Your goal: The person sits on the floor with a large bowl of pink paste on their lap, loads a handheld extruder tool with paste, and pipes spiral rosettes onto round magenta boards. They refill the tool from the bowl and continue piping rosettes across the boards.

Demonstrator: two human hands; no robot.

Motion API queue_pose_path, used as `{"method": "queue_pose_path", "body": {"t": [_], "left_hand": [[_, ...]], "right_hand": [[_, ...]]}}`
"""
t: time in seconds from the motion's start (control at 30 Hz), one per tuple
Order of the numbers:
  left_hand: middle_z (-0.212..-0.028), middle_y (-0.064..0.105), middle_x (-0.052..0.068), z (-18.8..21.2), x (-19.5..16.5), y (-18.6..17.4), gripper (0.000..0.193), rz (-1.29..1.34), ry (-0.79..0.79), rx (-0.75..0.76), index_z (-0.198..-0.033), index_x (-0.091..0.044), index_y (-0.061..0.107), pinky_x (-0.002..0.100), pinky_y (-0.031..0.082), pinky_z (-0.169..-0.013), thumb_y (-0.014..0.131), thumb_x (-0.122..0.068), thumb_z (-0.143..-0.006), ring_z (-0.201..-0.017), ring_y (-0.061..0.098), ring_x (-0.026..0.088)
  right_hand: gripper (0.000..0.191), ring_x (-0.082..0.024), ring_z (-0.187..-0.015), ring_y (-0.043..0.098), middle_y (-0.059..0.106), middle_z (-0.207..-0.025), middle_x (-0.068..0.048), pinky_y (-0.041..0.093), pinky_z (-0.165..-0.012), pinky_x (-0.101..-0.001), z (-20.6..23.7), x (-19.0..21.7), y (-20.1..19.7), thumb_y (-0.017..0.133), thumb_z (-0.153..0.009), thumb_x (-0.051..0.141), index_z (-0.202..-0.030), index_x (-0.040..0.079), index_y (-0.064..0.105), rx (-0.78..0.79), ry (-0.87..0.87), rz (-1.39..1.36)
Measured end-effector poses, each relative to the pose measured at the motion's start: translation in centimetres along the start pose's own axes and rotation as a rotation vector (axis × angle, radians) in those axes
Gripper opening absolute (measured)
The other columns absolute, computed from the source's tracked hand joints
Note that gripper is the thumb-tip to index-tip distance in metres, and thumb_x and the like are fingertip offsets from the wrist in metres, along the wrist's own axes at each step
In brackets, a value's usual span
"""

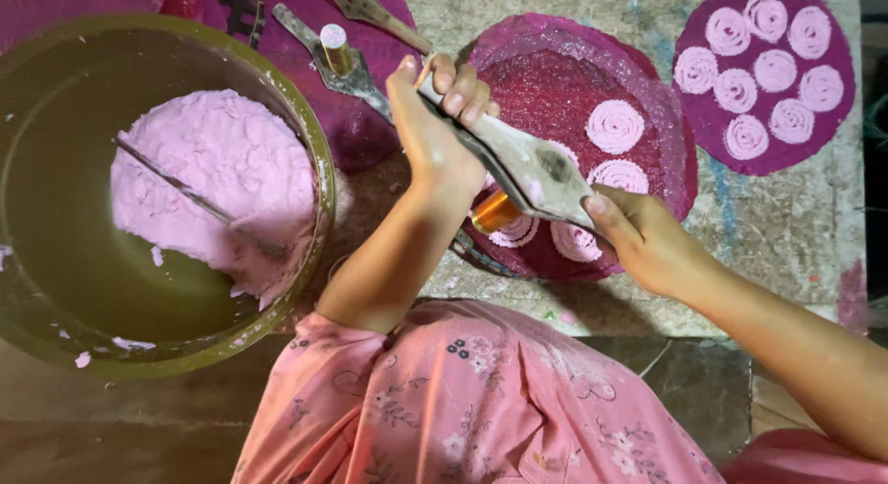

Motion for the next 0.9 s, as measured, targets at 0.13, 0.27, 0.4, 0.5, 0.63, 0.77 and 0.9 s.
{"method": "queue_pose_path", "body": {"t": [0.13, 0.27, 0.4, 0.5, 0.63, 0.77, 0.9], "left_hand": [[-0.063, 0.036, -0.003, 2.5, -0.2, 0.9, 0.037, -0.012, -0.034, 0.052, -0.073, -0.017, 0.039, 0.034, 0.033, -0.065, 0.042, -0.043, -0.1, -0.059, 0.035, 0.014], [-0.064, 0.036, -0.003, 2.3, 1.5, 0.9, 0.035, -0.015, -0.072, 0.038, -0.074, -0.017, 0.039, 0.035, 0.033, -0.066, 0.04, -0.042, -0.099, -0.06, 0.036, 0.014], [-0.065, 0.036, -0.003, -0.3, 3.2, 0.5, 0.035, 0.004, -0.104, 0.103, -0.074, -0.017, 0.038, 0.035, 0.034, -0.067, 0.039, -0.042, -0.1, -0.06, 0.036, 0.014], [-0.064, 0.035, -0.003, -3.0, 4.5, 0.4, 0.035, 0.008, -0.119, 0.149, -0.074, -0.017, 0.039, 0.036, 0.036, -0.069, 0.039, -0.04, -0.1, -0.059, 0.036, 0.014], [-0.063, 0.035, -0.003, -5.7, 5.7, 0.7, 0.033, -0.001, -0.126, 0.175, -0.074, -0.017, 0.04, 0.037, 0.036, -0.068, 0.041, -0.039, -0.099, -0.059, 0.036, 0.015], [-0.062, 0.034, -0.004, -7.3, 5.4, 1.1, 0.033, -0.012, -0.131, 0.165, -0.073, -0.016, 0.04, 0.036, 0.036, -0.066, 0.042, -0.038, -0.098, -0.057, 0.035, 0.014], [-0.063, 0.034, -0.004, -8.4, 5.0, 1.8, 0.033, -0.049, -0.107, 0.249, -0.073, -0.017, 0.039, 0.036, 0.036, -0.069, 0.045, -0.037, -0.099, -0.059, 0.035, 0.014]], "right_hand": [[0.054, -0.017, -0.058, 0.053, 0.055, -0.059, -0.005, 0.046, -0.057, -0.0367, 2.0, -0.3, -0.4, 0.036, -0.105, 0.046, -0.103, 0.003, 0.069, 0.047, 0.011, -0.057], [0.052, -0.017, -0.052, 0.053, 0.055, -0.055, -0.005, 0.046, -0.052, -0.0382, 2.5, -1.6, -1.2, 0.038, -0.102, 0.047, -0.103, 0.006, 0.069, 0.004, 0.092, 0.001], [0.057, -0.016, -0.057, 0.049, 0.052, -0.059, -0.006, 0.043, -0.055, -0.0385, 1.2, -3.2, -1.8, 0.041, -0.107, 0.049, -0.094, 0.0, 0.066, -0.069, 0.035, 0.026], [0.056, -0.016, -0.059, 0.047, 0.052, -0.061, -0.007, 0.042, -0.056, -0.0386, 0.2, -4.1, -2.4, 0.042, -0.107, 0.05, -0.099, 0.0, 0.067, -0.131, 0.024, -0.002], [0.054, -0.017, -0.059, 0.05, 0.055, -0.061, -0.009, 0.044, -0.057, -0.0384, -1.3, -4.4, -3.0, 0.042, -0.106, 0.05, -0.105, 0.002, 0.068, -0.172, 0.01, -0.031], [0.054, -0.019, -0.06, 0.052, 0.055, -0.062, -0.01, 0.045, -0.061, -0.039, -3.1, -4.1, -3.2, 0.044, -0.108, 0.05, -0.107, 0.001, 0.067, -0.212, -0.081, -0.001], [0.055, -0.021, -0.059, 0.051, 0.053, -0.059, -0.012, 0.044, -0.06, -0.0413, -4.3, -4.3, -3.8, 0.044, -0.108, 0.05, -0.104, 0.0, 0.067, -0.218, -0.06, 0.009]]}}
Point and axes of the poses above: each hand's wrist, its own z-axis away from the middle knuckle, its own y-axis out of the palm, x = y × z, the point moved 1 cm from there along -z, towards the middle knuckle
